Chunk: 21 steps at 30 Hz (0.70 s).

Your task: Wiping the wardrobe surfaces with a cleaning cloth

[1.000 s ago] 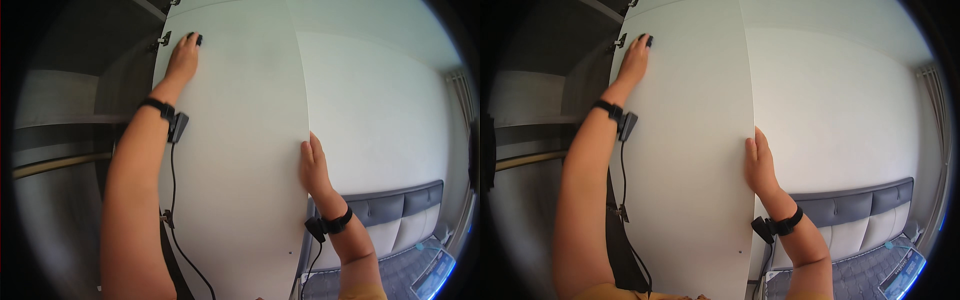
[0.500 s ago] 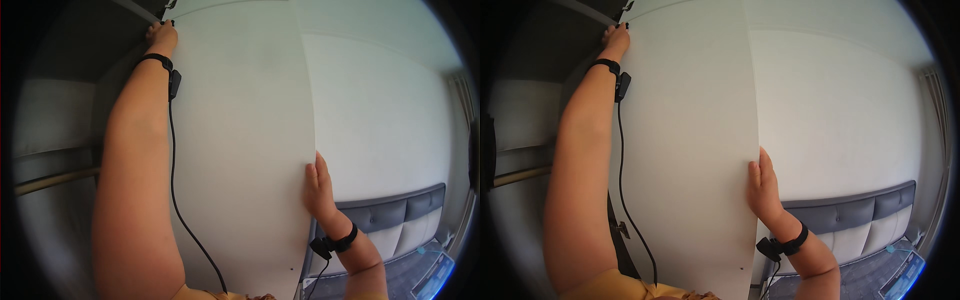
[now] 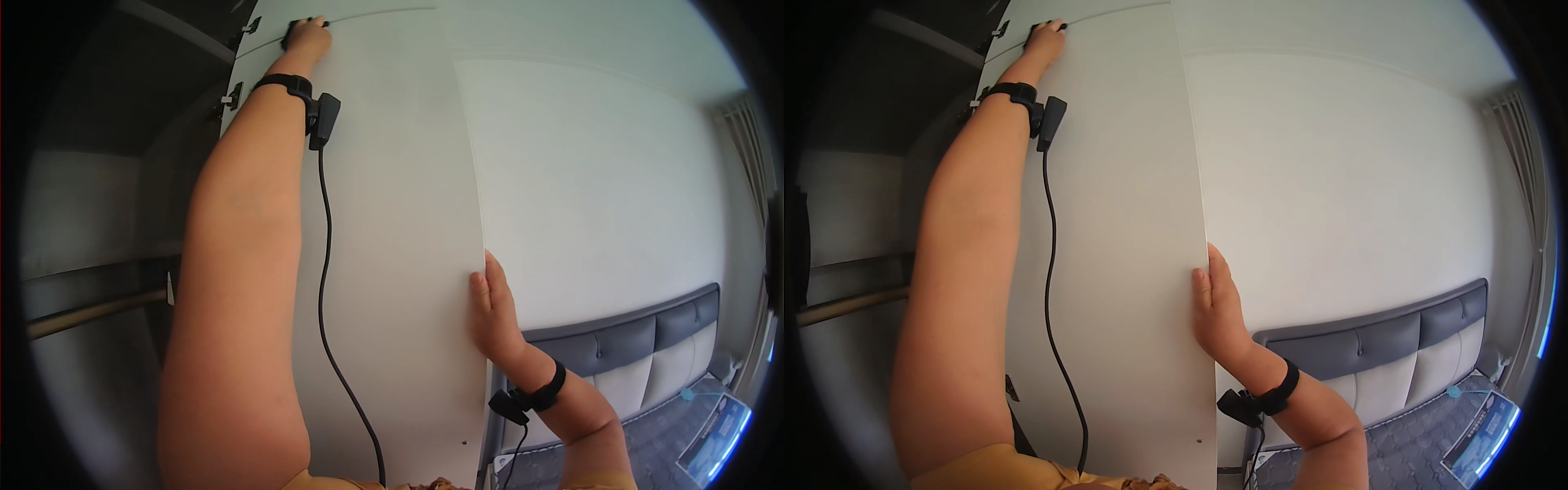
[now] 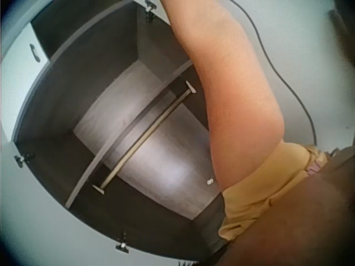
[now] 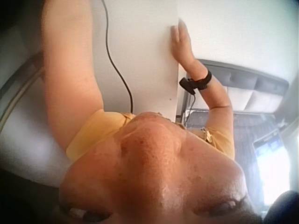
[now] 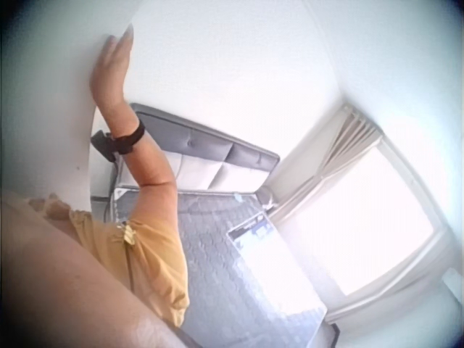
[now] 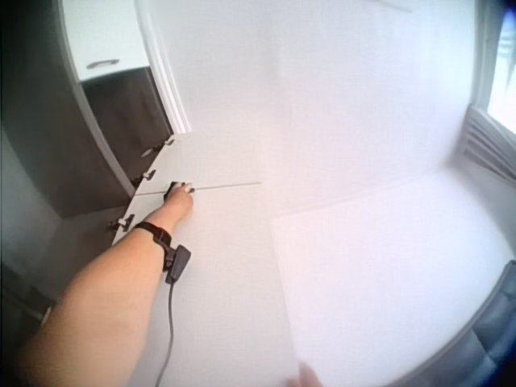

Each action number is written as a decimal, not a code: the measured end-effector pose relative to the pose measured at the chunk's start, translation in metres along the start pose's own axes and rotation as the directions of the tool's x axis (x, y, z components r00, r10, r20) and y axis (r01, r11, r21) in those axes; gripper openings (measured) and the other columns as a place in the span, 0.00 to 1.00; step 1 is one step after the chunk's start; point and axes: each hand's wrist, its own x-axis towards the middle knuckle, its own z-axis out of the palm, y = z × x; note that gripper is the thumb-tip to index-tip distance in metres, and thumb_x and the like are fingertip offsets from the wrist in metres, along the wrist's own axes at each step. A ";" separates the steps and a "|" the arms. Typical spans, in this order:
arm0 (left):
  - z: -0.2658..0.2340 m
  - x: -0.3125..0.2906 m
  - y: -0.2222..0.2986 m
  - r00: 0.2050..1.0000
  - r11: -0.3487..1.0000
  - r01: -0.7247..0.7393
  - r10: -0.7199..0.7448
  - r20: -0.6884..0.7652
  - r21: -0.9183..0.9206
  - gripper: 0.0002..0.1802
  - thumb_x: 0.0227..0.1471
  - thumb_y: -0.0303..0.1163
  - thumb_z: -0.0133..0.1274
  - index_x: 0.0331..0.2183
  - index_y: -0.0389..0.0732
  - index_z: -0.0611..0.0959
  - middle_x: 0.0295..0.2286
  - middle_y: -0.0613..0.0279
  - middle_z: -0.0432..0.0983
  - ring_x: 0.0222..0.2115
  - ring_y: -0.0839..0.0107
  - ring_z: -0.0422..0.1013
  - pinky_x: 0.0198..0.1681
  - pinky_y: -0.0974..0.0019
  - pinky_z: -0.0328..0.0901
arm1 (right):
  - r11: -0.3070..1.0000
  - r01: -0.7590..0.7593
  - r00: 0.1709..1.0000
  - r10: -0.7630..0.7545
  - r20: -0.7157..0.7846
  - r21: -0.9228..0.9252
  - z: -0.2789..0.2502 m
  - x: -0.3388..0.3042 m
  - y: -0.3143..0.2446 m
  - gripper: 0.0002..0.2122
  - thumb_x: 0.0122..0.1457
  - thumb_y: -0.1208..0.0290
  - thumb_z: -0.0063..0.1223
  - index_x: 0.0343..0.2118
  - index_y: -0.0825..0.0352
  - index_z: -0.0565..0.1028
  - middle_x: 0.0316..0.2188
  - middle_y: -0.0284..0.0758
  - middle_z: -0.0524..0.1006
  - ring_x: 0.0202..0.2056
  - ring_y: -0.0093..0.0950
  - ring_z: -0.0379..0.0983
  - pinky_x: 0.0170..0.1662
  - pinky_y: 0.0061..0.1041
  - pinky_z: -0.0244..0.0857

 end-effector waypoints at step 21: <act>0.001 -0.220 0.034 0.218 0.249 -0.931 0.966 0.140 -0.267 0.18 0.59 0.30 0.43 0.50 0.45 0.78 0.52 0.52 0.70 0.55 0.57 0.65 0.62 0.55 0.55 | 0.998 0.055 0.998 -0.055 0.022 -0.028 0.005 0.008 -0.005 0.19 0.69 0.68 0.32 0.59 0.72 0.59 0.54 0.48 0.67 0.56 0.41 0.63 0.60 0.33 0.55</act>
